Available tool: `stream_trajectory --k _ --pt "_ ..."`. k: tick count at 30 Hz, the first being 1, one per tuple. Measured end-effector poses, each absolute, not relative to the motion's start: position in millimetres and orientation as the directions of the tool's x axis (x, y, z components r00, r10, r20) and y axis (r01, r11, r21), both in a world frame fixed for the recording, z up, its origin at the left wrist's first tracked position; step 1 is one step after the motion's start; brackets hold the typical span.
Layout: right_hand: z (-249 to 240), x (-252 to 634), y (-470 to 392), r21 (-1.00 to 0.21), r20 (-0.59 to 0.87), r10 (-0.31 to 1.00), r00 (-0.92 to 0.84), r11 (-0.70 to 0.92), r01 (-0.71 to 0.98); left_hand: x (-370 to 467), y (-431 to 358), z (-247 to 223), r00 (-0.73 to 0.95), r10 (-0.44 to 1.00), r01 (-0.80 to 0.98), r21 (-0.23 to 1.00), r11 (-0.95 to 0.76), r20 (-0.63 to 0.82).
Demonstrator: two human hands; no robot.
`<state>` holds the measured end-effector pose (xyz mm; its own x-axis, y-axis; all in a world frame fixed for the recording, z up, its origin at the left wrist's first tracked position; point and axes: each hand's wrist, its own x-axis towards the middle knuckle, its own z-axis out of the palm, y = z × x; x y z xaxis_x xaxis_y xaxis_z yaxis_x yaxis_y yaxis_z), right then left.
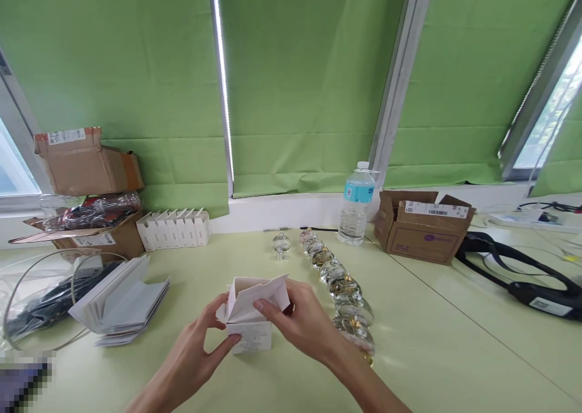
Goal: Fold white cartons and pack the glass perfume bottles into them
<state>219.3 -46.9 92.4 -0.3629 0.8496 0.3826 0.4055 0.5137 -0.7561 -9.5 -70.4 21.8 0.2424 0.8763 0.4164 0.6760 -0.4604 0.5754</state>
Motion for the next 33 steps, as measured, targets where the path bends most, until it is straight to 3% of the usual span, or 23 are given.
stream_trajectory --k 9,21,33 --pt "86.9 215.6 -47.1 -0.735 0.445 0.856 -0.262 0.517 0.440 -8.1 -70.4 21.2 0.266 0.844 0.678 0.531 -0.507 0.466" --pt "89.3 217.9 -46.3 -0.737 0.403 0.874 -0.272 0.487 0.470 -7.9 -69.3 14.9 0.301 0.825 0.678 0.501 -0.538 0.479" --pt "89.4 216.2 -47.2 -0.807 0.411 0.875 -0.256 0.480 0.344 -5.8 -71.1 23.6 0.286 0.843 0.680 0.524 -0.513 0.455"
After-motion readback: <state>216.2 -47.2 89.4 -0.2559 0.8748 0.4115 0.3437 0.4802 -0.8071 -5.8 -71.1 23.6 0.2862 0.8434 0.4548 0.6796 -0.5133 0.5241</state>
